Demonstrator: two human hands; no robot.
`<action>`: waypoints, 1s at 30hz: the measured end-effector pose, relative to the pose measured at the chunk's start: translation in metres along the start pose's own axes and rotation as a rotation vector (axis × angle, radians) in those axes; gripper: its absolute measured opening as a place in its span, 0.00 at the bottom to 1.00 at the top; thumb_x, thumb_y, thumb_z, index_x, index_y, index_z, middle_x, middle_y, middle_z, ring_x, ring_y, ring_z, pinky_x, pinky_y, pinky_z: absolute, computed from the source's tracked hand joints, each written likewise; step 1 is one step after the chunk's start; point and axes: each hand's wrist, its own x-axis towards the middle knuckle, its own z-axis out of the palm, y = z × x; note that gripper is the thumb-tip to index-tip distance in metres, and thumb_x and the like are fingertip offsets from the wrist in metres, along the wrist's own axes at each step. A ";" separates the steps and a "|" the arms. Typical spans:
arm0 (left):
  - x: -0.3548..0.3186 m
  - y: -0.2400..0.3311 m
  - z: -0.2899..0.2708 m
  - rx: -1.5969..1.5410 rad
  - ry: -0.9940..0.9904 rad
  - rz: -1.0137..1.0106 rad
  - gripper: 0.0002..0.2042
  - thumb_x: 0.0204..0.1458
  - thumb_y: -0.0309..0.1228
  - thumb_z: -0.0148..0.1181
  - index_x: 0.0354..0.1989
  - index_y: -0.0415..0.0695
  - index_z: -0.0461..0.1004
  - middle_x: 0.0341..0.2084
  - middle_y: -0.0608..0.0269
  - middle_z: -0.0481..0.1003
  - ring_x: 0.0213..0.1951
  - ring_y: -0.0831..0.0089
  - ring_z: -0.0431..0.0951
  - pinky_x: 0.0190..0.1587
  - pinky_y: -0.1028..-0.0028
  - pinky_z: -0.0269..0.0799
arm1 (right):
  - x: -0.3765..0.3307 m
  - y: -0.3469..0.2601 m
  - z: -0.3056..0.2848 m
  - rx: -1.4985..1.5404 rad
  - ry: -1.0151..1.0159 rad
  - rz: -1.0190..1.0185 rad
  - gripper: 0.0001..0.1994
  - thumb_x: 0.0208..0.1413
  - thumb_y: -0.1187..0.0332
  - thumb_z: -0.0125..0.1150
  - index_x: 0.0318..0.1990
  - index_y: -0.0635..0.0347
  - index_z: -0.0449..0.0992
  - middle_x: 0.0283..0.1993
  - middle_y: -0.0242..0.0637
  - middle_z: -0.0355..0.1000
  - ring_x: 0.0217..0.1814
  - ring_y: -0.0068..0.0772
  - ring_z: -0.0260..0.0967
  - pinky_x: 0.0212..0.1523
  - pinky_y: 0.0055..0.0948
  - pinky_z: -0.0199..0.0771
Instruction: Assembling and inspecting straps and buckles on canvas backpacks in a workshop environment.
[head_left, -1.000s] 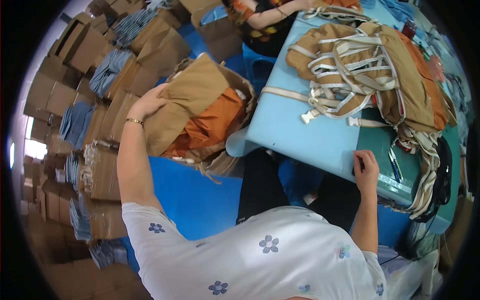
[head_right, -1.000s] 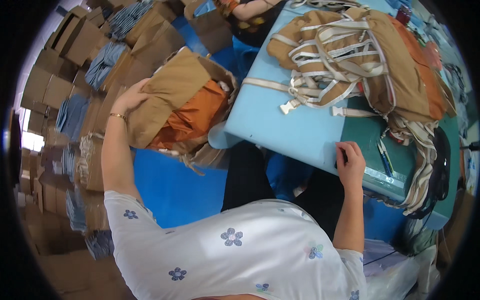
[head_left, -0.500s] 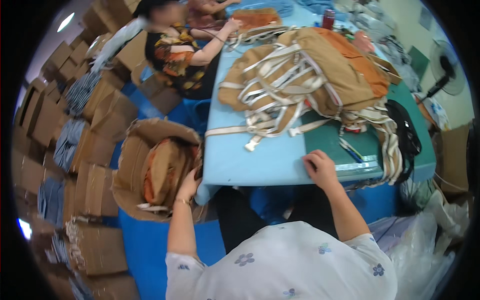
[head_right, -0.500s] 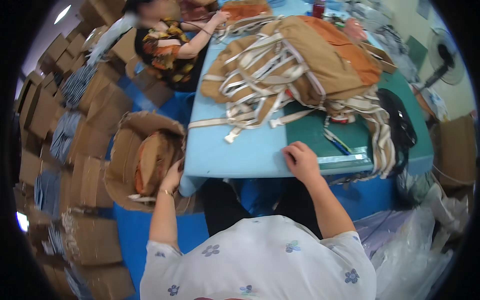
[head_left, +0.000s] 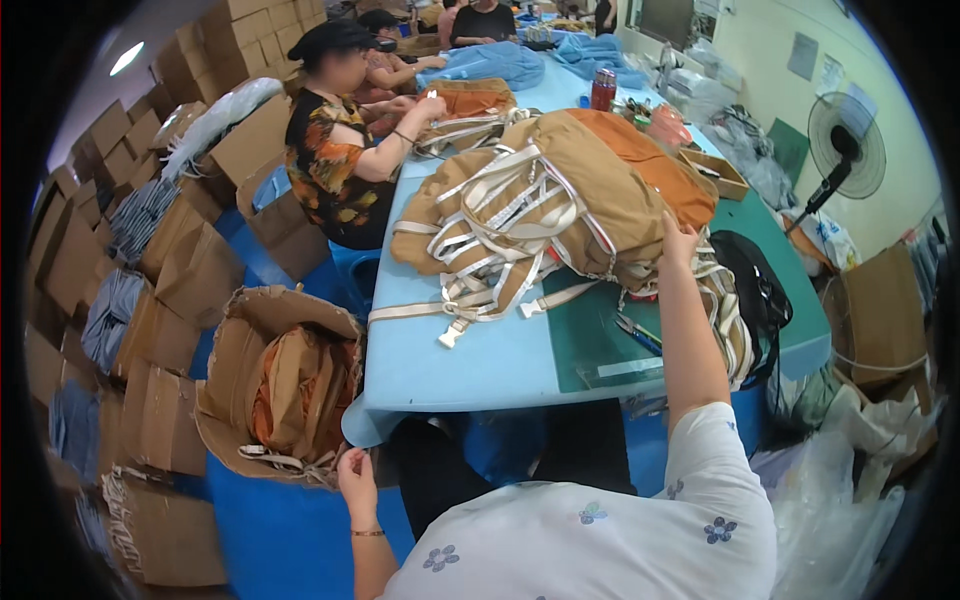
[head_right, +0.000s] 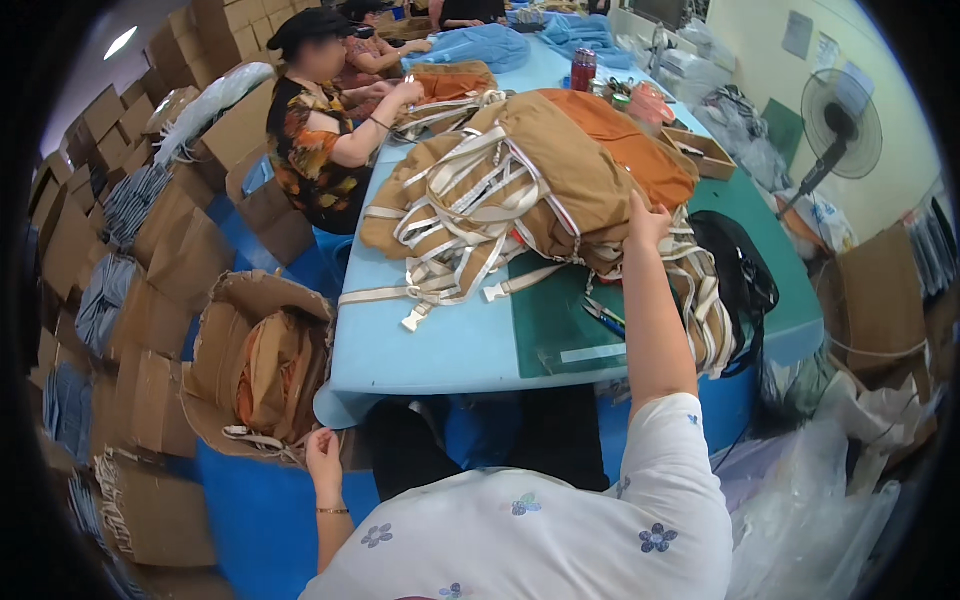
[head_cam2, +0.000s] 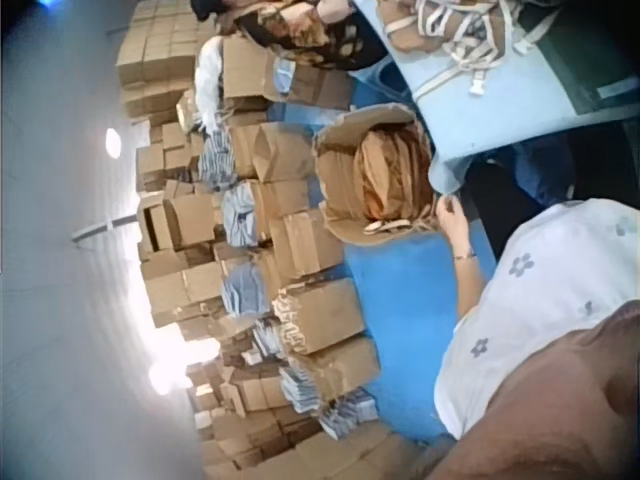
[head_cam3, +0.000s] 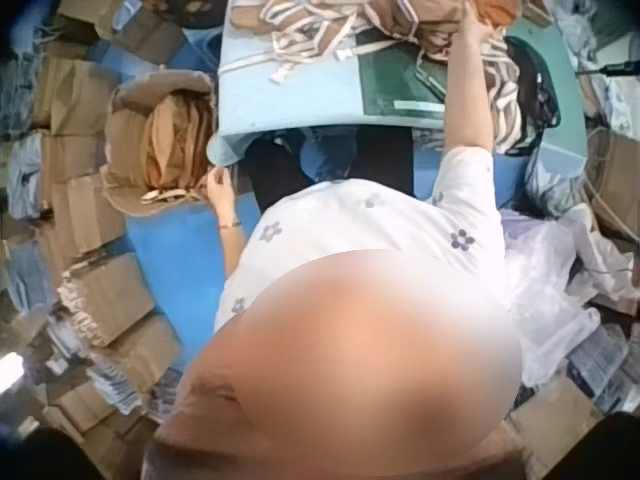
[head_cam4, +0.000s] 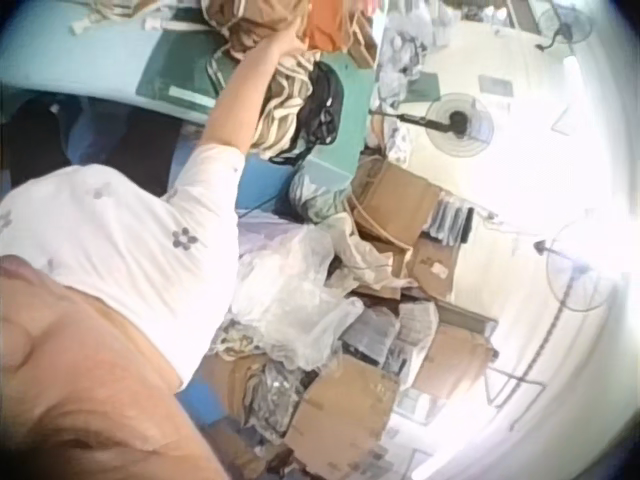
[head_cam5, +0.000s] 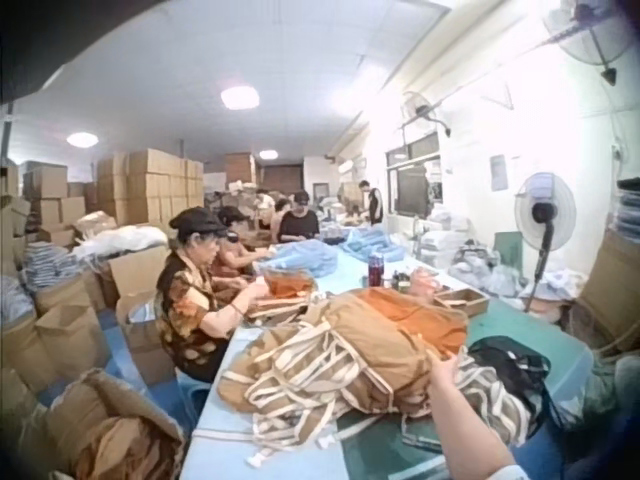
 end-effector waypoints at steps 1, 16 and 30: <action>-0.004 0.002 0.004 -0.008 0.002 -0.005 0.09 0.55 0.22 0.55 0.44 0.37 0.71 0.36 0.62 0.74 0.40 0.76 0.73 0.46 0.76 0.69 | 0.008 0.003 0.005 -0.003 -0.004 -0.008 0.40 0.35 0.57 0.77 0.54 0.69 0.64 0.54 0.51 0.65 0.54 0.47 0.64 0.55 0.39 0.66; 0.030 0.120 0.029 -0.435 -0.245 0.204 0.10 0.58 0.25 0.54 0.48 0.39 0.70 0.38 0.68 0.72 0.40 0.81 0.71 0.46 0.81 0.67 | -0.155 -0.283 0.027 0.673 -1.003 -0.521 0.19 0.50 0.74 0.60 0.51 0.61 0.68 0.47 0.36 0.71 0.50 0.32 0.68 0.53 0.30 0.67; 0.036 0.175 0.016 -1.355 -0.631 0.045 0.55 0.40 0.76 0.42 0.67 0.38 0.50 0.63 0.51 0.59 0.62 0.60 0.62 0.64 0.61 0.55 | -0.199 -0.237 0.017 0.836 -1.499 0.124 0.17 0.46 0.66 0.56 0.44 0.65 0.71 0.44 0.43 0.73 0.46 0.38 0.71 0.47 0.34 0.72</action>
